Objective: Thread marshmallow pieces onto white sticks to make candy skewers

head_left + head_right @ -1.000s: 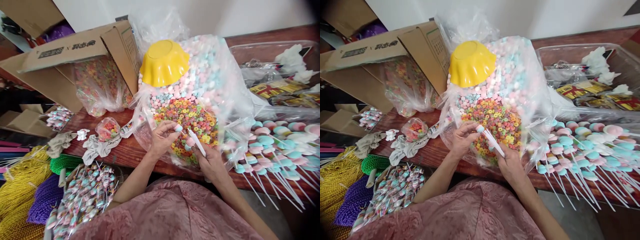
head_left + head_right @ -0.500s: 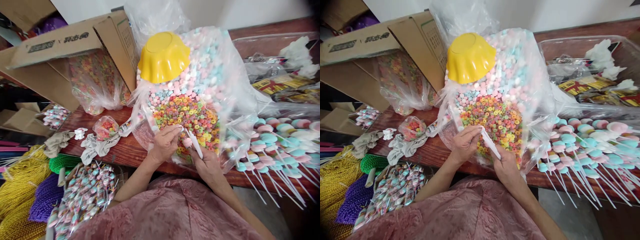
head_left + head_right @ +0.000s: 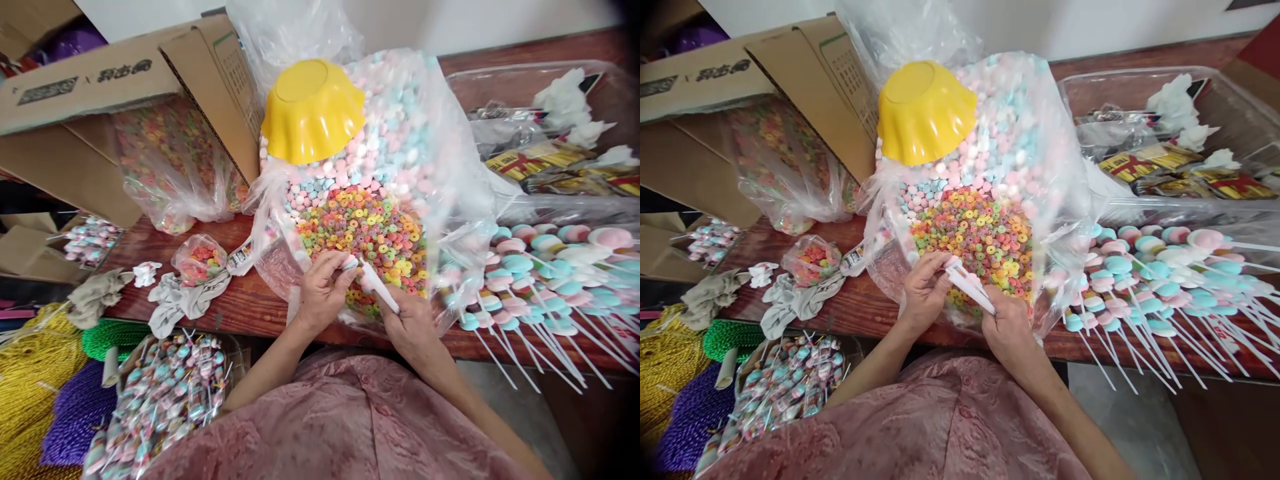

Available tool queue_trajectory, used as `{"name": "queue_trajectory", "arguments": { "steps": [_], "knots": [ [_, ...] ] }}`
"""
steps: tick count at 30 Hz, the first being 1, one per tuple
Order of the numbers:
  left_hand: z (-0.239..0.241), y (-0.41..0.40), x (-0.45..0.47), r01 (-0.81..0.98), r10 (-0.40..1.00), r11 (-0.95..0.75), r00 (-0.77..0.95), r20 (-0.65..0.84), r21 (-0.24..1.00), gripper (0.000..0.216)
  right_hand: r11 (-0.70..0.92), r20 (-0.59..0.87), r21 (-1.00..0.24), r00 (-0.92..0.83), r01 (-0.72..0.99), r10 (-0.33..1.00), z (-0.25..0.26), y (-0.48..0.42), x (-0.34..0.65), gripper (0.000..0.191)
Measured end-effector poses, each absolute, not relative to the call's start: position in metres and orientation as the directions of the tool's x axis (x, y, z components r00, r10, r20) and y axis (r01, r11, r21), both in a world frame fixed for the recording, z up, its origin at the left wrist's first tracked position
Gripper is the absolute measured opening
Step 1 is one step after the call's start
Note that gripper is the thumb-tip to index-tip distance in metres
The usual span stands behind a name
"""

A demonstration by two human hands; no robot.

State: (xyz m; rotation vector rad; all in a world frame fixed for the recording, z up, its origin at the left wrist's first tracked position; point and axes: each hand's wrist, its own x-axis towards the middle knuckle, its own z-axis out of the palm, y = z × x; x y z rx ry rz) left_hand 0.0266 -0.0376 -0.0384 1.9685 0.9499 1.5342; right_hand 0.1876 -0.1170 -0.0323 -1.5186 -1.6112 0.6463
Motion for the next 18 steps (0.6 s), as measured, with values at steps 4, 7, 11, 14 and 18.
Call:
{"name": "queue_trajectory", "arguments": {
  "steps": [4, 7, 11, 14, 18],
  "knots": [
    [-0.038, -0.039, 0.034, 0.138, 0.829, -0.557, 0.151, 0.538, 0.819, 0.023, 0.138, 0.201, -0.821, 0.053, 0.553, 0.978, -0.03, -0.124, 0.187, 0.023],
    [-0.04, -0.045, 0.04, 0.041, 0.906, -0.409, 0.134, 0.4, 0.912, 0.026, 0.12, 0.197, -0.817, 0.077, 0.564, 0.977, -0.029, -0.128, 0.19, 0.023],
    [-0.039, -0.057, 0.045, 0.022, 0.917, -0.386, 0.12, 0.381, 0.922, 0.025, 0.117, 0.197, -0.82, 0.083, 0.561, 0.977, -0.032, -0.131, 0.197, 0.02],
    [-0.037, -0.065, 0.049, 0.042, 0.859, -0.497, 0.164, 0.485, 0.867, 0.019, 0.117, 0.197, -0.827, 0.087, 0.55, 0.977, -0.036, -0.131, 0.2, 0.021],
    [-0.036, -0.067, 0.055, 0.107, 0.819, -0.545, 0.279, 0.501, 0.832, 0.02, 0.126, 0.217, -0.833, 0.108, 0.539, 0.97, -0.037, -0.129, 0.199, 0.023]
  ]
}}
